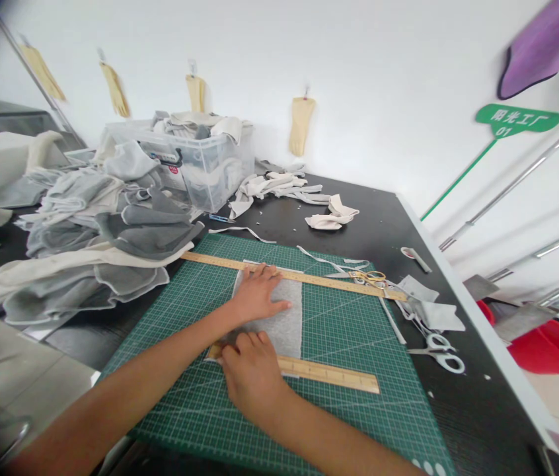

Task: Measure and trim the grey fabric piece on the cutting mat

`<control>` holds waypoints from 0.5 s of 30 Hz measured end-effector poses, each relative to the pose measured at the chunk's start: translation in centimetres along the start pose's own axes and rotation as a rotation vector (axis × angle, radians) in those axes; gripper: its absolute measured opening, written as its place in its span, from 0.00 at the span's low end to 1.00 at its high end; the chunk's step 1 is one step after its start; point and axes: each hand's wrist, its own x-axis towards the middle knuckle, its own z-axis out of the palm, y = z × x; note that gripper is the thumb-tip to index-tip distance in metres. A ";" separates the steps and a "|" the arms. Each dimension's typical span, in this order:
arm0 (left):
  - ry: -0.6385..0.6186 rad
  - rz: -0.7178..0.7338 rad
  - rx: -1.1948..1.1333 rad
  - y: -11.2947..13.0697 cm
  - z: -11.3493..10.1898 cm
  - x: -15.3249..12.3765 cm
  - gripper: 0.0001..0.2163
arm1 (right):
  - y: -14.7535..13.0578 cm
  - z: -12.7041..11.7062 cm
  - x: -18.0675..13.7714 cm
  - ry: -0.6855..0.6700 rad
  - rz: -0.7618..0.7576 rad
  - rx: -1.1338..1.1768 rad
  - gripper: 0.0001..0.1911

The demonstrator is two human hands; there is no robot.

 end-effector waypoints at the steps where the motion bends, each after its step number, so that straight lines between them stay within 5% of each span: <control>1: -0.004 0.001 -0.002 0.0 0.0 0.0 0.38 | 0.0 0.0 0.0 0.001 0.000 -0.001 0.05; 15: -0.009 0.024 -0.020 -0.1 0.2 0.0 0.40 | -0.1 -0.2 0.0 -0.005 0.000 -0.002 0.05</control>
